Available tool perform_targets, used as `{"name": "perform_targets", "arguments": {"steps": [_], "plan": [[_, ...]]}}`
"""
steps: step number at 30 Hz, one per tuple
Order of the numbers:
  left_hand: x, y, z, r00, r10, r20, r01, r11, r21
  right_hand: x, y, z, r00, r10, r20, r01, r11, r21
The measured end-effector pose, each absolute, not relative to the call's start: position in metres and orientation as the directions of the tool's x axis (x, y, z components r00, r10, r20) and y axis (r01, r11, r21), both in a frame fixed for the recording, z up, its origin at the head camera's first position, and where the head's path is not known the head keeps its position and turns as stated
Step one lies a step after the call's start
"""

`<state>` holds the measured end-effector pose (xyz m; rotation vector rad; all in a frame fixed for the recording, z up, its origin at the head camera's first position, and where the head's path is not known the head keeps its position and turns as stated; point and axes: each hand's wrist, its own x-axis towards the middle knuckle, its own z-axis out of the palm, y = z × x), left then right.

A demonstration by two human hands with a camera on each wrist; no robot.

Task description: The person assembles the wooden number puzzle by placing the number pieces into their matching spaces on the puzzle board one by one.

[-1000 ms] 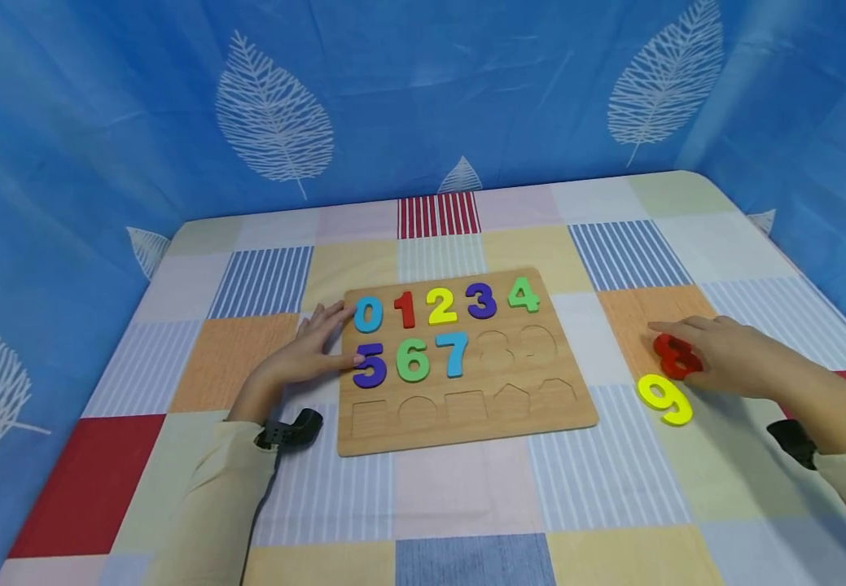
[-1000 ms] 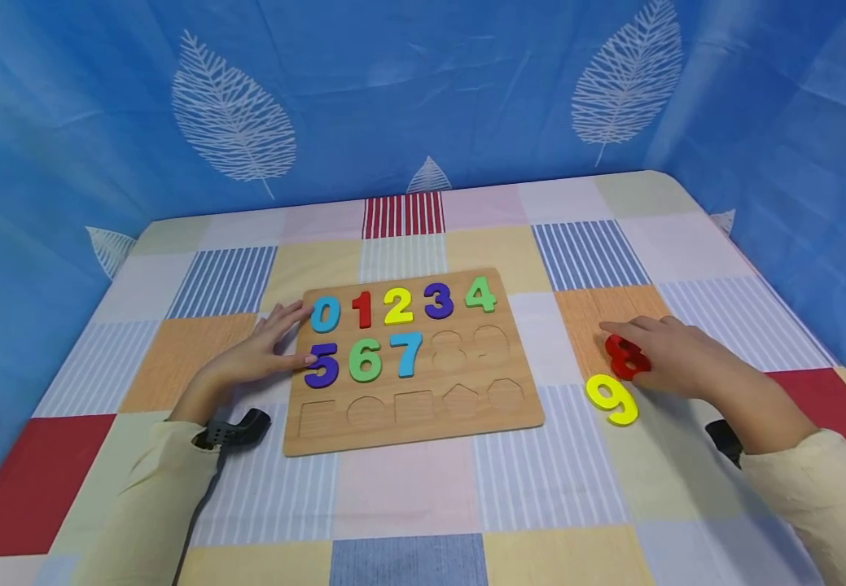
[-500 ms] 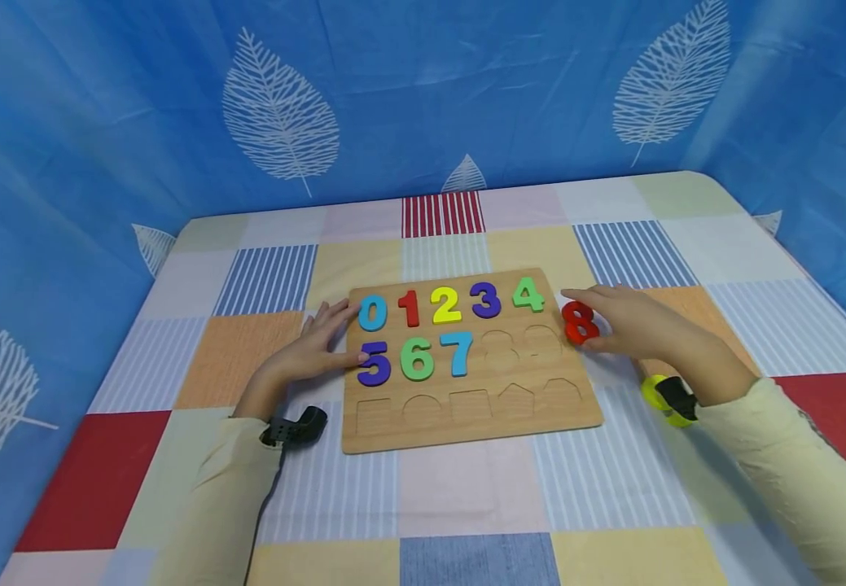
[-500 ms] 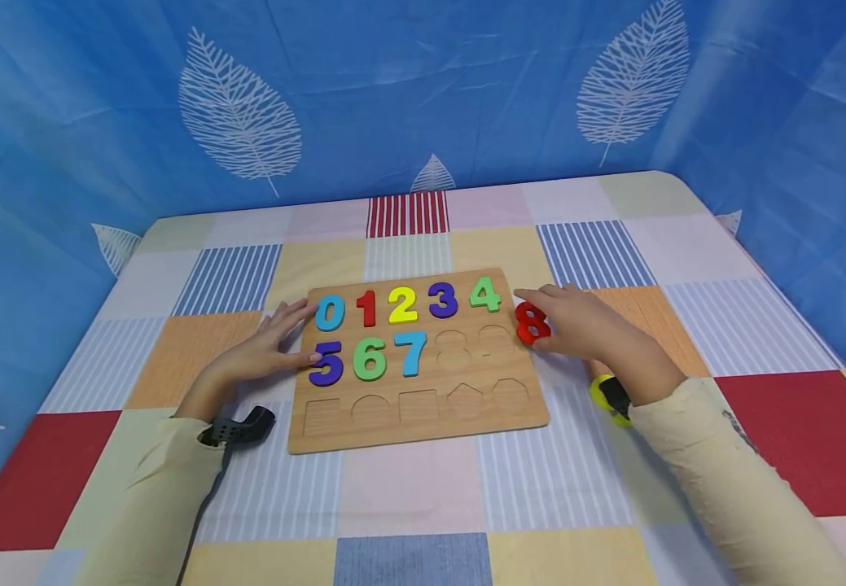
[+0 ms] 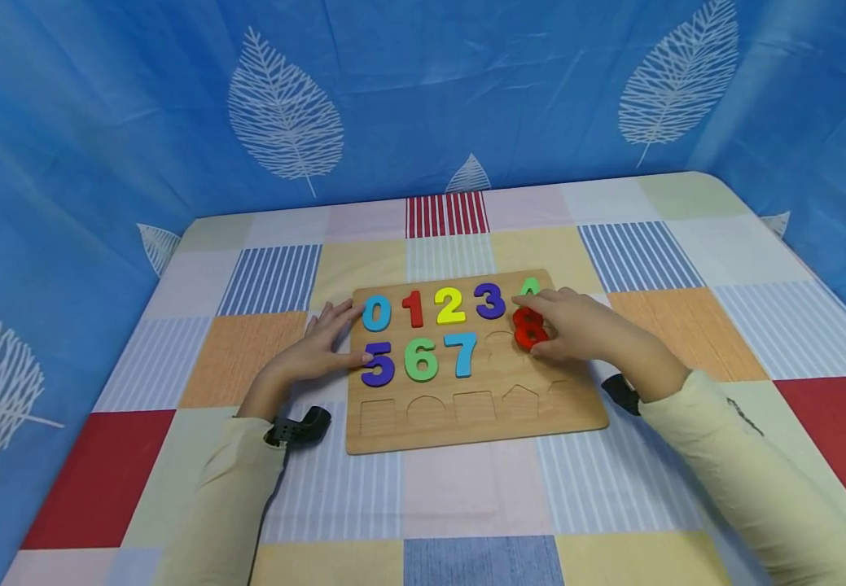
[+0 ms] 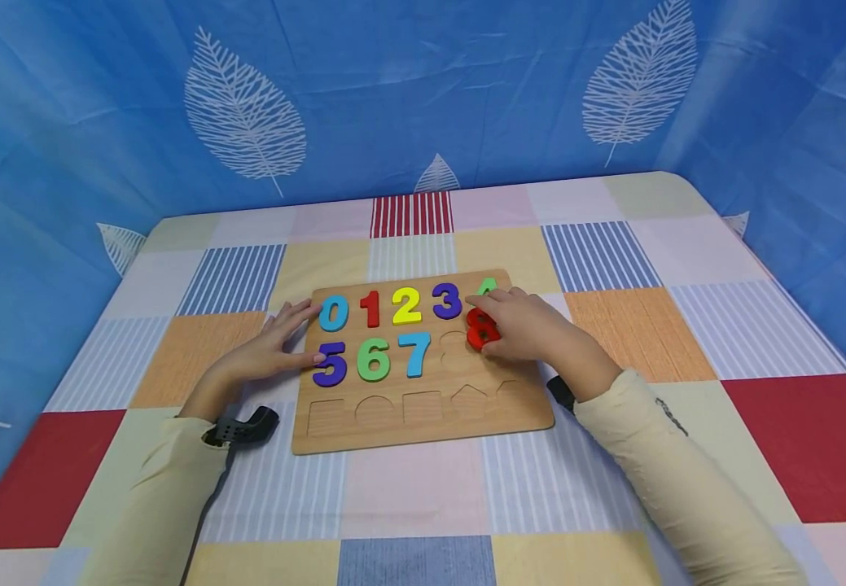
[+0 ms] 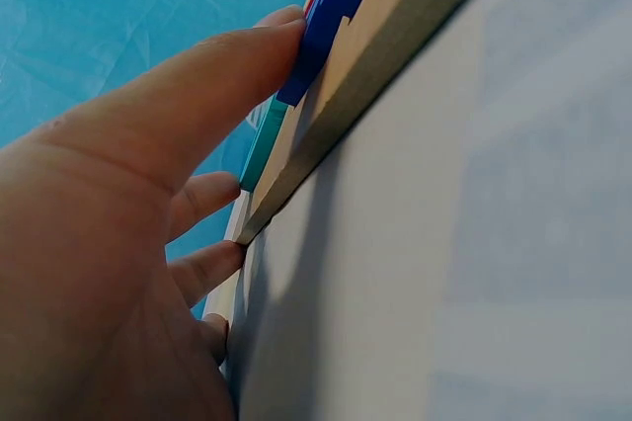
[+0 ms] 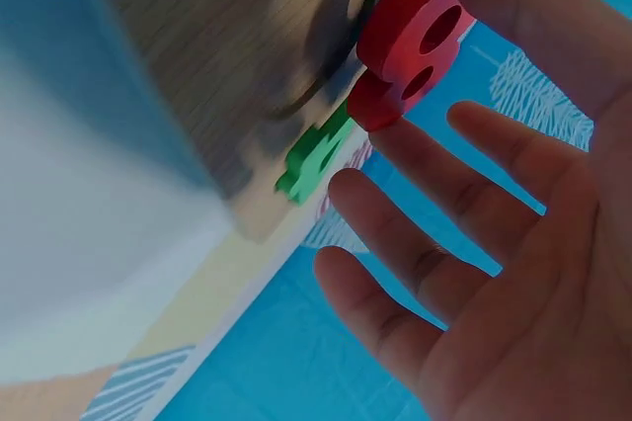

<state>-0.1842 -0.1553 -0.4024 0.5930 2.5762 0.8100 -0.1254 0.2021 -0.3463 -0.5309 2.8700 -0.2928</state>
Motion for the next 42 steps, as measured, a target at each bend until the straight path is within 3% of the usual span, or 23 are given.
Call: {"name": "perform_targets", "arguments": {"steps": [17, 42], "plan": [[-0.185, -0.154, -0.402, -0.845, 0.486, -0.225, 0.271, 0.75, 0.603, -0.127, 0.177, -0.355, -0.877, -0.448, -0.173, -0.418, 0.889, -0.185], [-0.184, -0.155, -0.401, -0.84, 0.494, -0.224, 0.28, 0.749, 0.6, -0.122, 0.17, -0.358, -0.877, -0.447, -0.174, -0.418, 0.89, -0.183]]}}
